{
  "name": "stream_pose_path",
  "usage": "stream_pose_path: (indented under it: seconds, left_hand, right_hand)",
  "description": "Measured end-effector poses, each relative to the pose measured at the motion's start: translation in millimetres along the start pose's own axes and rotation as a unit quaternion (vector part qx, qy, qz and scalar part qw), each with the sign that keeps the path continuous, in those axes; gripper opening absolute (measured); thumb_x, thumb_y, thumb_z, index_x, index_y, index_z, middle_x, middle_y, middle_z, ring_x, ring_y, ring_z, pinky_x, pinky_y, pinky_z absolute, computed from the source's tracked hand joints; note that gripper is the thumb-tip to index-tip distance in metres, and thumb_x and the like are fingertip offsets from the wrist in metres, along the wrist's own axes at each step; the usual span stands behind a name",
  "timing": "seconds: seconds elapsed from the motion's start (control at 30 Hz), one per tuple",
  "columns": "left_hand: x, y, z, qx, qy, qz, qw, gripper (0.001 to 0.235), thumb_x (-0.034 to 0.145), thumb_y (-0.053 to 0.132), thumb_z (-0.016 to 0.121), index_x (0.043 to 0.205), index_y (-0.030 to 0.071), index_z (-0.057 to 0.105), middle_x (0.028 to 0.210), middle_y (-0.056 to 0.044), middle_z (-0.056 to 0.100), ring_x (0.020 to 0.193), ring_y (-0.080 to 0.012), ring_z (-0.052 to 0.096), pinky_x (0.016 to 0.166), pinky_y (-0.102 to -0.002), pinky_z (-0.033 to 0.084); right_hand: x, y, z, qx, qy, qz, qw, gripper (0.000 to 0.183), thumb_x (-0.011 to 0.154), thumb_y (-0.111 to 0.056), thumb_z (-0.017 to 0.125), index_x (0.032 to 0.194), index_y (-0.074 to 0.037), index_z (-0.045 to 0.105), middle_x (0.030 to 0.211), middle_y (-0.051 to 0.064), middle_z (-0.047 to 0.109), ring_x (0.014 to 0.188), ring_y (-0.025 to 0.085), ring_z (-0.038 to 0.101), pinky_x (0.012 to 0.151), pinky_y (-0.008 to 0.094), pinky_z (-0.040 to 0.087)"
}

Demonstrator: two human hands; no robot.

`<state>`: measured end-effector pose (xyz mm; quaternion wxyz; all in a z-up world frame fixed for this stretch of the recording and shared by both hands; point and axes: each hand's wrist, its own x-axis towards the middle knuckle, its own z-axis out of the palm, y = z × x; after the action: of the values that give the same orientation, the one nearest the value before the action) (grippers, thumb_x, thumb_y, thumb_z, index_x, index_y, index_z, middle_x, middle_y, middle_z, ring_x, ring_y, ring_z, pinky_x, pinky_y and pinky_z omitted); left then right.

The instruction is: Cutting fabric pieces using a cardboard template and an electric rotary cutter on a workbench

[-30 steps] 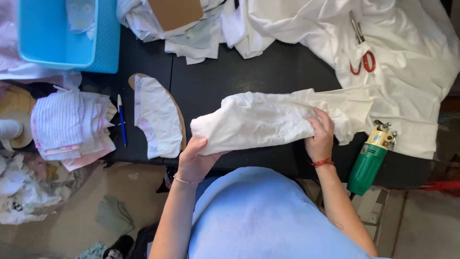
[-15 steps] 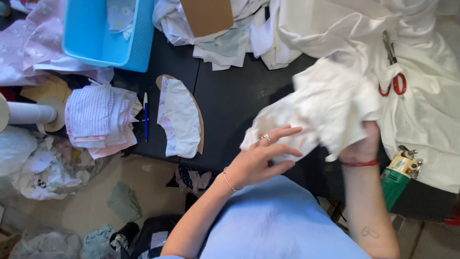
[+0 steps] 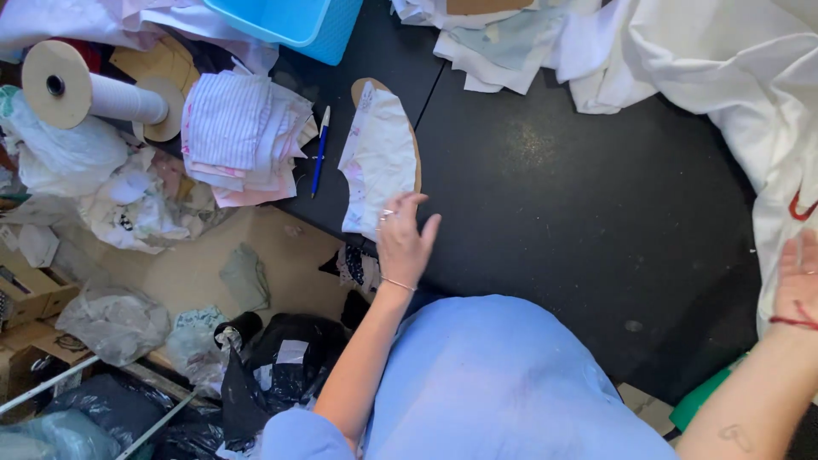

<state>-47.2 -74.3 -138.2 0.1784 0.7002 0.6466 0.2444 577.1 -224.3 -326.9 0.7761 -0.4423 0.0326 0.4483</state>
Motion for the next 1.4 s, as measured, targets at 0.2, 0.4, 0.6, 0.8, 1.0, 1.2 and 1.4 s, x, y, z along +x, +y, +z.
stream_pose_path:
  seconds: [0.2,0.4,0.6,0.8,1.0,1.2,1.4]
  left_hand:
    - [-0.5,-54.0,1.5,0.108,0.005,-0.041,0.993,0.017,0.074,0.021,0.068,0.073,0.014,0.053,0.083,-0.007,0.046,0.073,-0.0279,0.047,0.057,-0.038,0.042]
    - [-0.5,-64.8,3.5,0.038,-0.030,-0.095,0.994,0.016,0.075,0.032,0.062,0.074,0.017,0.058,0.086,-0.005,0.049,0.079,-0.0309,0.049,0.063,-0.042,0.041]
    - [-4.2,-62.7,9.1,0.042,-0.001,-0.092,0.995,0.012,0.073,0.028,0.066,0.068,0.019,0.060,0.088,-0.004,0.050,0.083,-0.0298,0.048,0.066,-0.041,0.042]
    - [2.3,-89.2,2.7,-0.216,-0.044,-0.246,0.944,0.013,0.064,0.028,0.068,0.070,0.017,0.068,0.088,0.000,0.062,0.088,-0.0092,0.055,0.078,-0.025,0.042]
    - [1.3,-122.5,4.5,-0.297,0.159,-0.306,0.890,0.016,0.079,0.024,0.059,0.082,0.009,0.054,0.073,-0.001,0.060,0.067,-0.0067,0.057,0.064,-0.019,0.045]
    - [2.2,-86.1,-10.4,-0.338,0.127,-0.258,0.896,0.011,0.080,0.017,0.058,0.082,0.008,0.052,0.074,-0.001,0.057,0.068,-0.0057,0.055,0.063,-0.018,0.044]
    - [6.0,-52.5,-31.0,-0.150,-0.083,-0.138,0.975,0.018,0.081,0.033,0.053,0.086,0.016,0.060,0.099,0.004,0.064,0.090,-0.0140,0.061,0.068,-0.029,0.046]
  right_hand:
    - [-167.5,58.4,195.2,-0.329,0.179,0.009,0.927,0.045,0.074,-0.020,0.063,0.116,-0.022,0.048,0.101,-0.004,0.065,0.080,0.004,0.068,0.067,0.016,0.054]
    - [-195.8,63.9,212.3,-0.434,0.090,-0.067,0.894,0.037,0.082,-0.025,0.059,0.116,-0.018,0.045,0.108,-0.001,0.060,0.088,0.006,0.064,0.070,0.017,0.051]
    - [-212.7,77.6,240.1,-0.435,0.070,-0.050,0.896,0.029,0.085,-0.017,0.052,0.113,-0.019,0.046,0.105,-0.003,0.060,0.085,0.006,0.064,0.068,0.018,0.051]
    - [-215.9,83.9,234.9,-0.461,0.041,-0.049,0.885,0.024,0.087,-0.013,0.048,0.110,-0.019,0.045,0.107,-0.001,0.057,0.088,0.009,0.062,0.069,0.019,0.050]
    - [-215.6,79.8,232.6,-0.467,0.046,-0.055,0.881,0.023,0.087,-0.012,0.049,0.109,-0.019,0.045,0.107,-0.002,0.057,0.087,0.008,0.062,0.067,0.018,0.050]
    - [-210.2,79.2,230.3,-0.473,0.038,-0.057,0.879,0.024,0.088,-0.012,0.049,0.111,-0.018,0.045,0.107,-0.001,0.057,0.088,0.009,0.063,0.068,0.019,0.050]
    - [-207.0,78.1,233.3,-0.465,0.045,-0.046,0.883,0.024,0.087,-0.012,0.049,0.109,-0.020,0.046,0.107,-0.002,0.058,0.087,0.008,0.063,0.067,0.016,0.050]
